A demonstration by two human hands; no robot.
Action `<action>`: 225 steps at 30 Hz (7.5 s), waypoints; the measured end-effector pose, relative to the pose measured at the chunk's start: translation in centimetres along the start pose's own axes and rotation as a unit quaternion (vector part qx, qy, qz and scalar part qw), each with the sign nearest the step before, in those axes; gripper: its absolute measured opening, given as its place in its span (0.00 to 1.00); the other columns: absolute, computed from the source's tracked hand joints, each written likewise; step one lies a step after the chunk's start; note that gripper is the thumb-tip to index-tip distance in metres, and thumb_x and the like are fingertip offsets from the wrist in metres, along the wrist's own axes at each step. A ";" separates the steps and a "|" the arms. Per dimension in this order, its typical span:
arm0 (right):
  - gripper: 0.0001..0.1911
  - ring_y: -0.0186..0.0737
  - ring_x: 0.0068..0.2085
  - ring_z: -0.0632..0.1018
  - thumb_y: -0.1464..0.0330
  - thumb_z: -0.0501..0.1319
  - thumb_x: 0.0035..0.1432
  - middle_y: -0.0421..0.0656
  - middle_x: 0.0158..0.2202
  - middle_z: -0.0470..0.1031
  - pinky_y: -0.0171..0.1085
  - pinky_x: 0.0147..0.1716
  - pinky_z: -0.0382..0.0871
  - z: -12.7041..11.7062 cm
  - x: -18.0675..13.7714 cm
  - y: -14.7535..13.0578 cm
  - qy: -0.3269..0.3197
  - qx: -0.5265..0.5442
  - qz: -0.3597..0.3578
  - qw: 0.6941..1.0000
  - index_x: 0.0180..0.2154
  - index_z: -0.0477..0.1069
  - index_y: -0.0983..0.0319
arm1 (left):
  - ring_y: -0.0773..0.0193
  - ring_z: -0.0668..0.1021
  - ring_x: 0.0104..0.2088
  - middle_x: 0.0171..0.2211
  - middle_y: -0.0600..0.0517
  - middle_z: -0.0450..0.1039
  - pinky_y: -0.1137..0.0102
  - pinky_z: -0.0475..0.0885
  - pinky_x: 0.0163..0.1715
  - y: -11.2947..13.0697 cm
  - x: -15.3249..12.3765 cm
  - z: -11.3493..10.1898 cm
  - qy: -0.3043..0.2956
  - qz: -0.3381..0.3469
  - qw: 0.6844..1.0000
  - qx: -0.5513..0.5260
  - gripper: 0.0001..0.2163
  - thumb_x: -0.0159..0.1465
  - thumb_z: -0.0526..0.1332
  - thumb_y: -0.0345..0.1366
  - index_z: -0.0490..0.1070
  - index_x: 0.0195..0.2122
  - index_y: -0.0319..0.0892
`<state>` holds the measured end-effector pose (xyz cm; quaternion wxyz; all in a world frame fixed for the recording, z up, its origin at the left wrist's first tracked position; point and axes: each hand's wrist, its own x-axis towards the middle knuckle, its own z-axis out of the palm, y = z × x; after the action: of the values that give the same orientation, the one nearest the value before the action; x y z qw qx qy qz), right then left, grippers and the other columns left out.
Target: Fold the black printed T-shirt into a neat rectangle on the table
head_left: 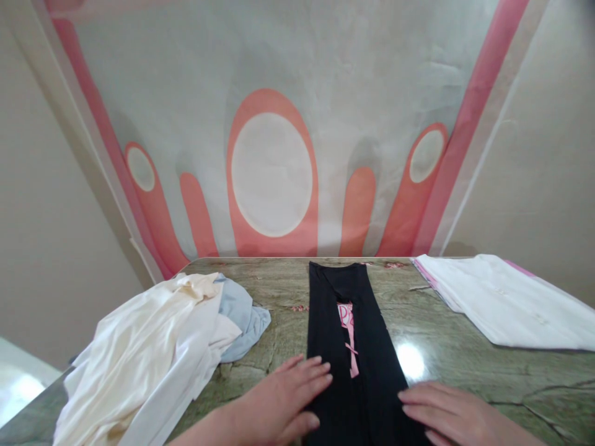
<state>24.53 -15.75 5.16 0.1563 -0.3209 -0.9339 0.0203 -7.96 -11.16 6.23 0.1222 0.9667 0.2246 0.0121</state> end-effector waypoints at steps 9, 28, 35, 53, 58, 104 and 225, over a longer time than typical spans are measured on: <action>0.19 0.41 0.45 0.75 0.74 0.48 0.58 0.46 0.44 0.75 0.39 0.47 0.69 3.9 0.6 2.5 0.059 -0.076 -0.143 0.985 0.50 0.67 0.63 | 0.62 0.69 0.52 0.49 0.47 0.70 0.65 0.58 0.55 -1.3 0.7 0.3 0.038 0.124 0.988 0.083 0.13 0.65 0.49 0.30 0.66 0.48 0.41; 0.14 0.39 0.41 0.75 0.68 0.47 0.61 0.47 0.37 0.74 0.37 0.41 0.69 1.5 4.3 2.1 -0.023 0.229 0.037 0.973 0.40 0.70 0.57 | 0.60 0.61 0.58 0.56 0.53 0.61 0.60 0.50 0.59 -2.0 4.0 -0.3 -0.046 0.059 0.971 -0.229 0.19 0.61 0.49 0.32 0.62 0.54 0.49; 0.16 0.42 0.41 0.75 0.59 0.54 0.58 0.46 0.39 0.75 0.42 0.42 0.69 2.1 4.8 6.7 0.094 0.437 0.246 0.860 0.42 0.71 0.61 | 0.61 0.74 0.42 0.40 0.49 0.74 0.68 0.67 0.44 -4.9 6.6 -2.0 0.083 -0.058 0.852 -0.514 0.15 0.64 0.51 0.41 0.71 0.42 0.37; 0.16 0.48 0.41 0.77 0.62 0.59 0.49 0.45 0.37 0.78 0.45 0.43 0.70 9.3 12.5 21.8 0.199 0.453 0.329 0.805 0.39 0.74 0.60 | 0.58 0.78 0.34 0.34 0.46 0.76 0.61 0.72 0.39 -19.4 18.0 2.8 0.259 -0.225 0.537 -0.771 0.20 0.50 0.55 0.17 0.66 0.44 0.36; 0.16 0.48 0.42 0.76 0.63 0.57 0.51 0.45 0.39 0.77 0.48 0.46 0.67 10.0 12.3 22.3 0.237 0.389 0.321 0.830 0.40 0.74 0.60 | 0.59 0.78 0.37 0.37 0.47 0.75 0.61 0.72 0.40 -19.3 18.3 2.9 0.311 -0.191 0.537 -0.760 0.25 0.48 0.55 0.16 0.64 0.48 0.40; 0.15 0.36 0.35 0.74 0.72 0.59 0.48 0.44 0.35 0.73 0.39 0.39 0.67 11.0 14.6 27.5 0.299 0.246 0.410 0.826 0.41 0.66 0.65 | 0.41 0.49 0.60 0.62 0.49 0.48 0.42 0.45 0.52 -7.5 17.2 3.0 0.068 0.001 0.997 0.039 0.26 0.60 0.45 0.57 0.52 0.59 0.58; 0.17 0.36 0.34 0.74 0.69 0.60 0.49 0.43 0.33 0.73 0.37 0.37 0.68 7.5 16.1 25.8 0.281 0.288 0.390 0.829 0.43 0.67 0.64 | 0.65 0.76 0.36 0.40 0.45 0.73 0.73 0.71 0.34 -22.2 20.0 -2.7 0.287 -0.320 0.831 -0.353 0.19 0.53 0.64 0.29 0.66 0.47 0.36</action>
<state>25.61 14.95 -1.07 0.4762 -0.5905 -0.5991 0.2561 0.29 17.49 2.90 0.3824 0.6844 0.5270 0.3281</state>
